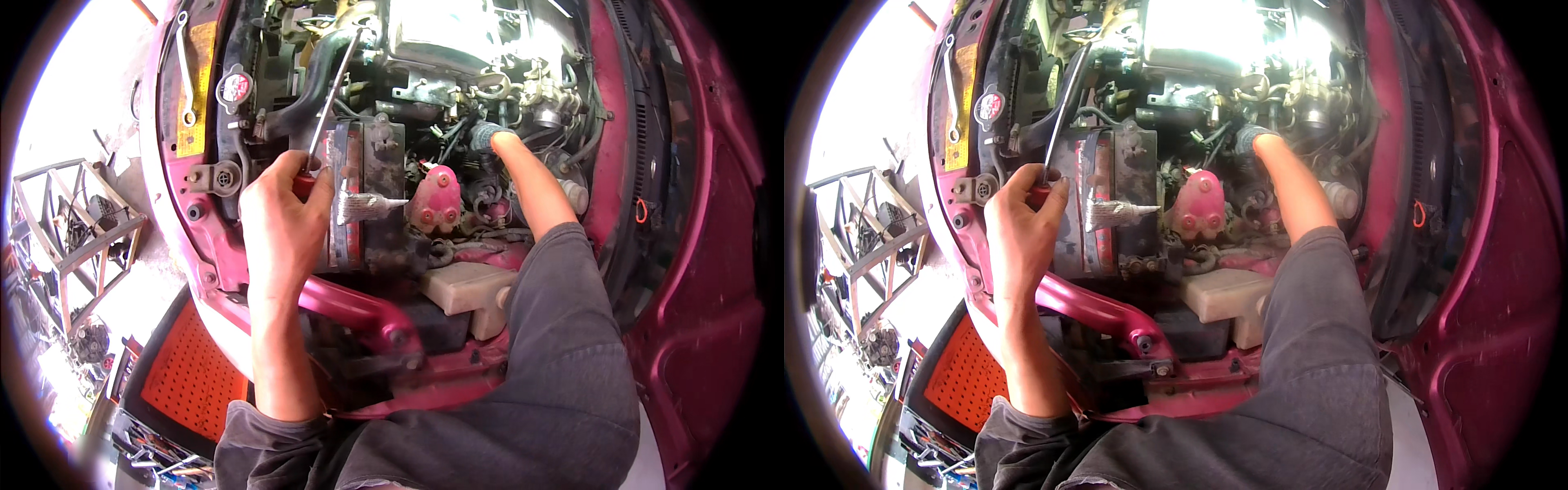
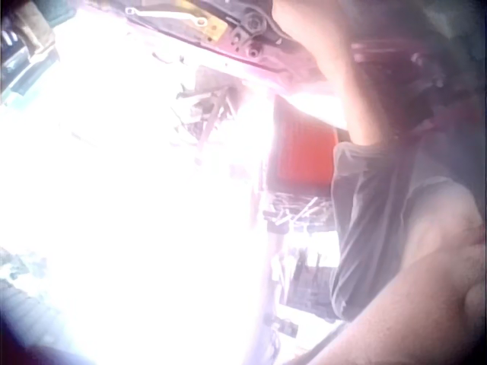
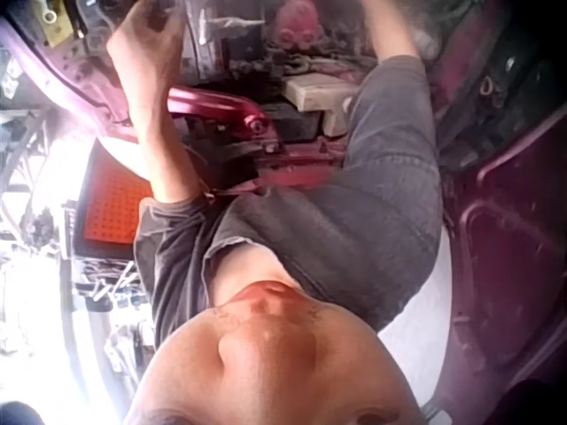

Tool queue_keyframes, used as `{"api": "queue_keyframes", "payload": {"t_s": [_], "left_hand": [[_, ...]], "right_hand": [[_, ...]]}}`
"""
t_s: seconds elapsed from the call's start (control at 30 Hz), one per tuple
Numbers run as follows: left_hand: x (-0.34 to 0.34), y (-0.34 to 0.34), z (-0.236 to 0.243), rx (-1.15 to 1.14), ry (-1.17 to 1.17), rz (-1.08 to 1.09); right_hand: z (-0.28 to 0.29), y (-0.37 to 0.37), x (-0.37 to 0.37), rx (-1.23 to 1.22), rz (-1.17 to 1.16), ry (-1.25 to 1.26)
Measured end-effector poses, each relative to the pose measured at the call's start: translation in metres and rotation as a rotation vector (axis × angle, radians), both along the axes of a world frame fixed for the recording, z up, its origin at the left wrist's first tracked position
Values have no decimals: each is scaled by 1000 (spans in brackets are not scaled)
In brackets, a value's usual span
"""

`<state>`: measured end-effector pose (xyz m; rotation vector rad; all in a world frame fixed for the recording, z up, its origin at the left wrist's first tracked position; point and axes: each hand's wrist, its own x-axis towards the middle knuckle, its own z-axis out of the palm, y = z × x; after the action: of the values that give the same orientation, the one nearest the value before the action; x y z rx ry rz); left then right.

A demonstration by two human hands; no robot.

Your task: The person disconnects electrical connectors and a hose from a car engine by hand and with a screwdriver, applies a substance from a tube to a component, and reconnects the parts.

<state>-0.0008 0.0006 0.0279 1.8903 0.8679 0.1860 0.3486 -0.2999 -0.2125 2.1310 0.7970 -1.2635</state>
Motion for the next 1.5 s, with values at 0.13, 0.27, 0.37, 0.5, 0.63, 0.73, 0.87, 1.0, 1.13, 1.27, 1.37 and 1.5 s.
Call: {"api": "queue_keyframes", "payload": {"t_s": [0.13, 0.27, 0.37, 0.5, 0.63, 0.73, 0.87, 1.0, 1.13, 1.27, 1.37, 1.5], "left_hand": [[0, -1, -3, 10, -30, 9], [1, 0, -6, 21, -24, 15], [-1, 0, -5, 24, -30, 9], [-3, 2, -2, 33, 41, 8], [-3, 0, -7, 41, -5, 3], [0, 0, -7, 45, -4, -9], [-1, 1, -5, 43, -3, -8], [-3, 0, -4, 6, -30, 12], [-4, 3, -4, 4, -40, -15], [-6, 6, -5, 1, -75, 0], [-5, 8, -7, -31, -100, 6], [-6, 11, -2, -51, -121, 8]], "right_hand": [[-12, -16, 9, 3, 100, 57], [42, 15, -3, -173, 99, 142], [25, -1, 27, -115, 233, 293], [53, 18, 3, 247, -307, 238], [50, 22, 0, 145, -296, 276], [43, 28, -5, 122, -221, 223], [33, 38, -10, 79, -135, 156], [32, 41, -12, 79, -159, 146], [44, 27, -7, 214, -513, 245], [73, 48, -44, 258, -183, -188], [76, 28, -65, 413, -309, -376], [79, 14, -118, 829, -504, -755]]}}
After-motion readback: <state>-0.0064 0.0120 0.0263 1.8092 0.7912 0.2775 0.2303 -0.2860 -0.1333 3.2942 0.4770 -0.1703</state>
